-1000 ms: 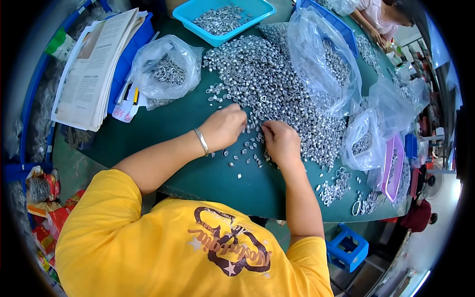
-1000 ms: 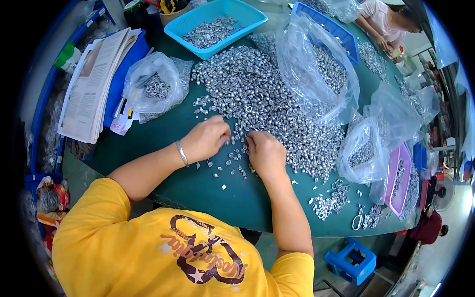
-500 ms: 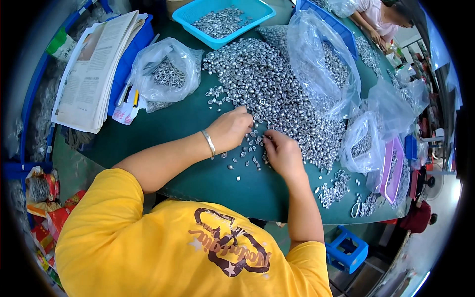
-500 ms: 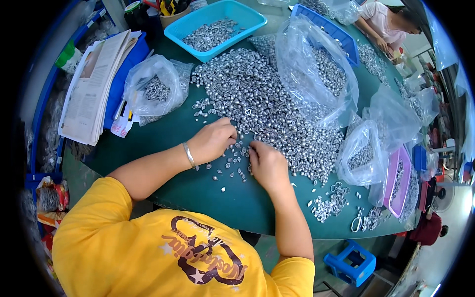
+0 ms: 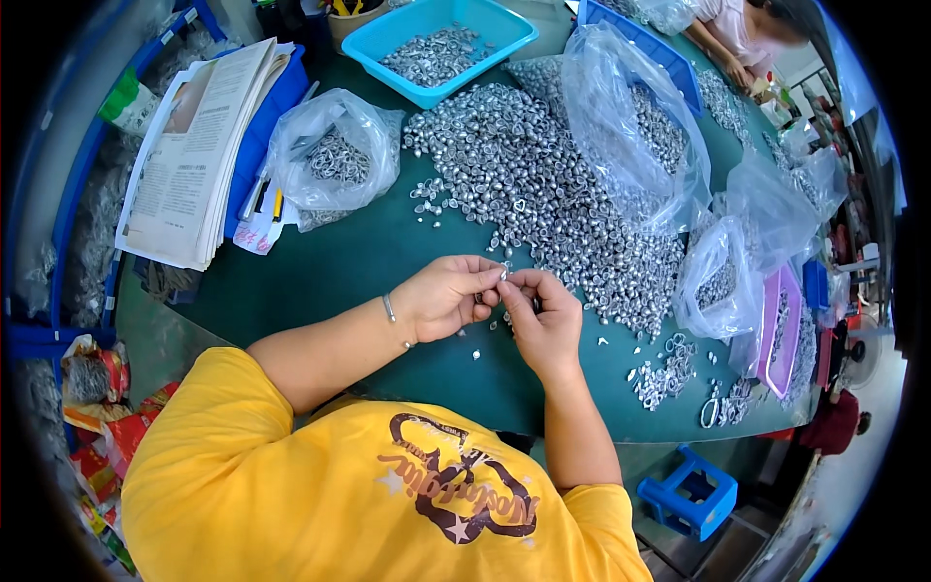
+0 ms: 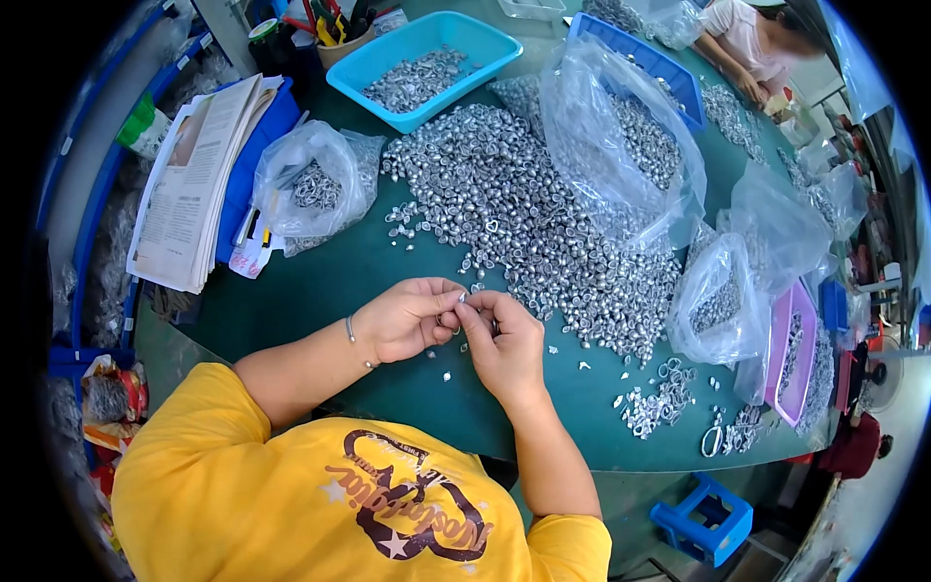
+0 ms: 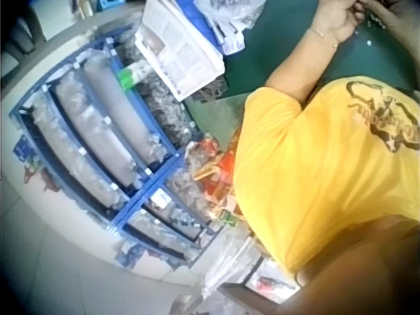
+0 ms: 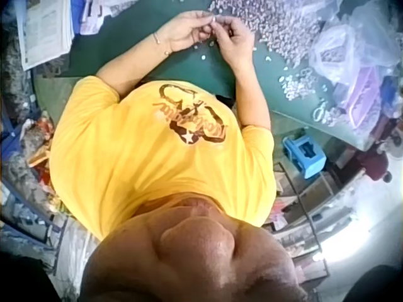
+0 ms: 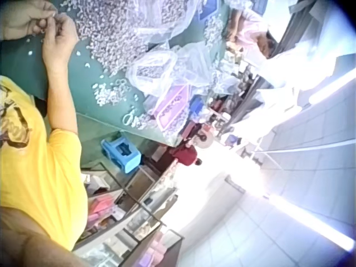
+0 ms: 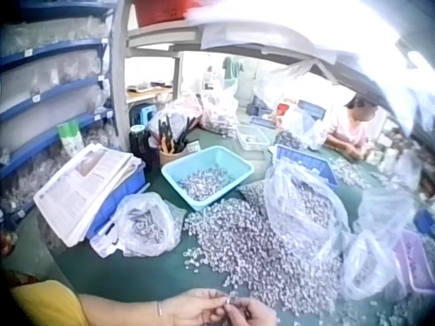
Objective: The person sorts metal clips by hand, picking them up from a large pile on the table and placing them into a blue bin and plastic bags.
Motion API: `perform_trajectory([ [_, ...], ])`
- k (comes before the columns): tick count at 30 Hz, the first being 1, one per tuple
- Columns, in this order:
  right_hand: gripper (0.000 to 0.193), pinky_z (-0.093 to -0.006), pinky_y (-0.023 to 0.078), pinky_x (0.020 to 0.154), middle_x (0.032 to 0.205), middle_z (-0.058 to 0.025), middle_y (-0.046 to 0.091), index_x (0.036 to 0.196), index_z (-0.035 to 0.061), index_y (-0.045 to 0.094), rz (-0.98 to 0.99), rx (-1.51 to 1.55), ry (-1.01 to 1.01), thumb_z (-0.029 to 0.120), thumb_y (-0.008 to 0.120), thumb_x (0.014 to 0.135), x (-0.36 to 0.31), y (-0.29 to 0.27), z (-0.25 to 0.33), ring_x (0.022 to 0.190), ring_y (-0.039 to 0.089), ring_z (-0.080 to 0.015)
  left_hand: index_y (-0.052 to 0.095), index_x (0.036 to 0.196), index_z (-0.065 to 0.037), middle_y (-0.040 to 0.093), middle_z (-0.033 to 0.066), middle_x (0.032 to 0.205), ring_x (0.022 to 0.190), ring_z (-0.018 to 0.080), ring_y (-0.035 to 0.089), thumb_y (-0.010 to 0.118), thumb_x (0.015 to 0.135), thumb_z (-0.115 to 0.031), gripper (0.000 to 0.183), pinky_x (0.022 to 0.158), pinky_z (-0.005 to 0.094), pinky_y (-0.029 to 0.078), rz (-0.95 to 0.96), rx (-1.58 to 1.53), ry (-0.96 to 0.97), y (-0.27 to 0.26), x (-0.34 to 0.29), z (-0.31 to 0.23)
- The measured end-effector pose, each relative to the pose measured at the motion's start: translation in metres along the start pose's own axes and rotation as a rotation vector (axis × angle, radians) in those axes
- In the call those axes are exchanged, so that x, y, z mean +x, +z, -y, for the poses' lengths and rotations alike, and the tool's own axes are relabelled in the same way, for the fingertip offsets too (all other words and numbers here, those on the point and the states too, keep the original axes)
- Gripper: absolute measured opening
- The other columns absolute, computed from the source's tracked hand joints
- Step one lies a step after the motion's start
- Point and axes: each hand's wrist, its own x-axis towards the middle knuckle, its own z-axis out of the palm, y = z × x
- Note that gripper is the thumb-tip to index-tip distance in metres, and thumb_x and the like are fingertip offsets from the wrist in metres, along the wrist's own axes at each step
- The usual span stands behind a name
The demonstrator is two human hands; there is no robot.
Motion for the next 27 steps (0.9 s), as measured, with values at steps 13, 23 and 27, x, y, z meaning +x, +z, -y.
perform_trajectory([
  [13,0.013,-0.0327,0.044,0.07,0.091,-0.0149,0.059,0.09,0.0014,0.056,-0.064,-0.344,-0.608,-0.006,0.052,0.081,-0.002,0.026,0.021,0.079,0.056,-0.028,0.055,0.097,-0.007,0.057,0.007,0.098,0.095,0.0192,0.054,0.042,0.093,-0.023,0.021,0.092,0.0383,0.042,-0.073,-0.357,-0.018,0.019,-0.006,0.02],
  [23,0.01,-0.0284,0.044,0.074,0.086,-0.0112,0.059,0.087,-0.0016,0.057,-0.382,-0.109,-0.227,-0.006,0.052,0.08,-0.023,-0.028,-0.013,0.08,0.057,-0.0227,0.055,0.099,-0.005,0.047,-0.0024,0.062,0.051,0.0061,0.041,0.052,0.088,-0.016,0.016,0.046,0.0188,0.034,-0.471,0.43,1.103,0.004,-0.049,-0.108],
  [27,0.009,-0.0326,0.044,0.073,0.084,-0.0111,0.061,0.083,0.0012,0.061,-0.285,-0.339,-0.285,-0.003,0.058,0.076,-0.013,-0.034,-0.014,0.079,0.058,-0.0252,0.063,0.095,-0.002,0.064,0.0057,0.08,0.078,0.0148,0.058,0.057,0.084,-0.01,0.014,0.074,0.0257,0.045,-0.944,1.402,1.179,-0.048,-0.053,-0.148],
])
